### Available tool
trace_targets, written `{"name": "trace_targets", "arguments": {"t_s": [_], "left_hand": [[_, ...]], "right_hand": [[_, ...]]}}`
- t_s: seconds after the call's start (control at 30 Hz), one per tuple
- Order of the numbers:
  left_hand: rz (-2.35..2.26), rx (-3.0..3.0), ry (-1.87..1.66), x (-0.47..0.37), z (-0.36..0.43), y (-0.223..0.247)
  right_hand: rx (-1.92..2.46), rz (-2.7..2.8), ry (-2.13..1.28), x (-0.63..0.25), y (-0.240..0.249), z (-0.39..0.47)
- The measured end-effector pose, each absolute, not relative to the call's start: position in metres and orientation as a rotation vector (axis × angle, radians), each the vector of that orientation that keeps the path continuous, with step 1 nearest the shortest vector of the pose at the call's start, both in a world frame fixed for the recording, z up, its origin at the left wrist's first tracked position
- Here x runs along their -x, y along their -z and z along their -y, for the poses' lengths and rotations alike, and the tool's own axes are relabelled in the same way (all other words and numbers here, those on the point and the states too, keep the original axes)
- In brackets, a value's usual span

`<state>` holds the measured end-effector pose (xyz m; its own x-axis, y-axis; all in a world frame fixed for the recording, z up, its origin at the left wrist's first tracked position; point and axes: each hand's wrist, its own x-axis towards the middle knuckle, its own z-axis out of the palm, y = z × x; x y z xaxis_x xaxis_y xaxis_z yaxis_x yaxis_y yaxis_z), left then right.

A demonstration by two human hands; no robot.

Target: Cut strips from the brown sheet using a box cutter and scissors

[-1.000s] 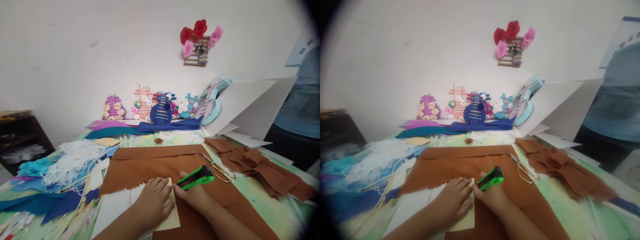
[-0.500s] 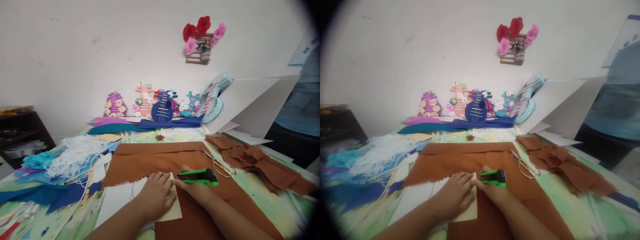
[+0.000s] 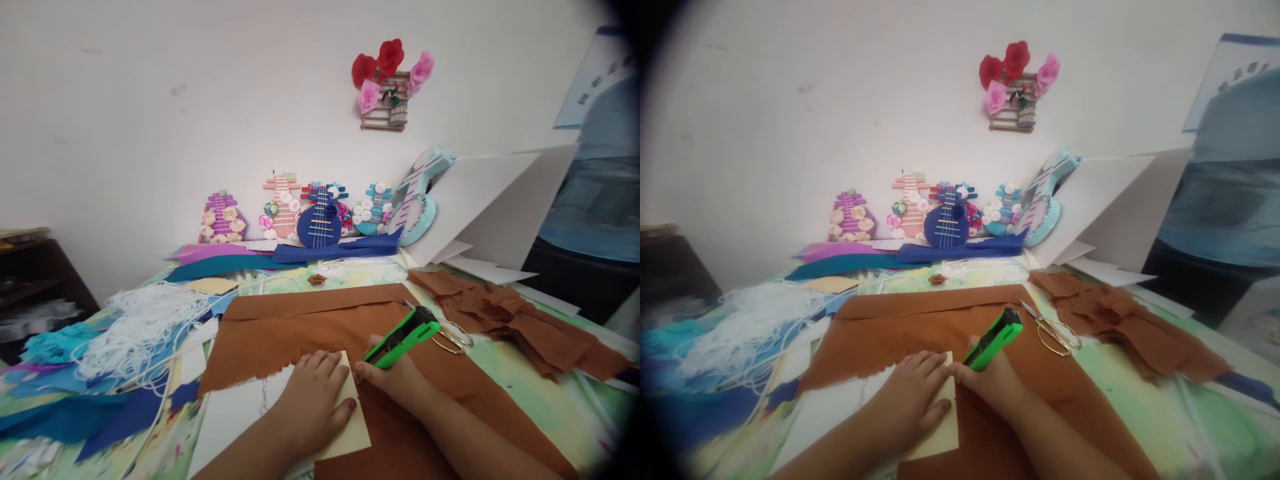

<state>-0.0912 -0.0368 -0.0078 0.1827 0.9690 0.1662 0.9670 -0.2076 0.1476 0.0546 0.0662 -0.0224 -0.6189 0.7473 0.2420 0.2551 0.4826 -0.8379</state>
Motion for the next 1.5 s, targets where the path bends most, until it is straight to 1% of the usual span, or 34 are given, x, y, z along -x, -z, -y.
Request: {"name": "trace_targets", "arguments": {"t_s": [0.23,0.53,0.67,0.83,1.13,1.5], "left_hand": [[-1.962,-2.405,-0.392,0.0926,0.0353,0.0103],[-1.964,-2.4,-0.376,0.092,0.0367,0.0094],[-1.945,-2.408,-0.395,0.0936,0.0367,0.01],[-1.972,-2.401,-0.416,0.0921,0.0355,0.0113],[-1.956,-2.398,-0.404,0.092,0.0353,0.0093],[-1.972,-2.41,-0.392,0.0919,0.0358,0.0105]], "right_hand": [[0.921,2.182,-0.994,-0.0505,0.0189,-0.0619],[0.836,2.207,-1.108,-0.0543,0.0178,-0.0601],[0.833,2.146,-1.092,-0.0544,0.0207,-0.0639],[0.884,2.226,-1.02,-0.0515,0.0234,-0.061],[0.873,2.204,-1.089,-0.0529,0.02,-0.0622],[0.885,2.184,-1.034,-0.0504,0.0252,-0.0623]]}}
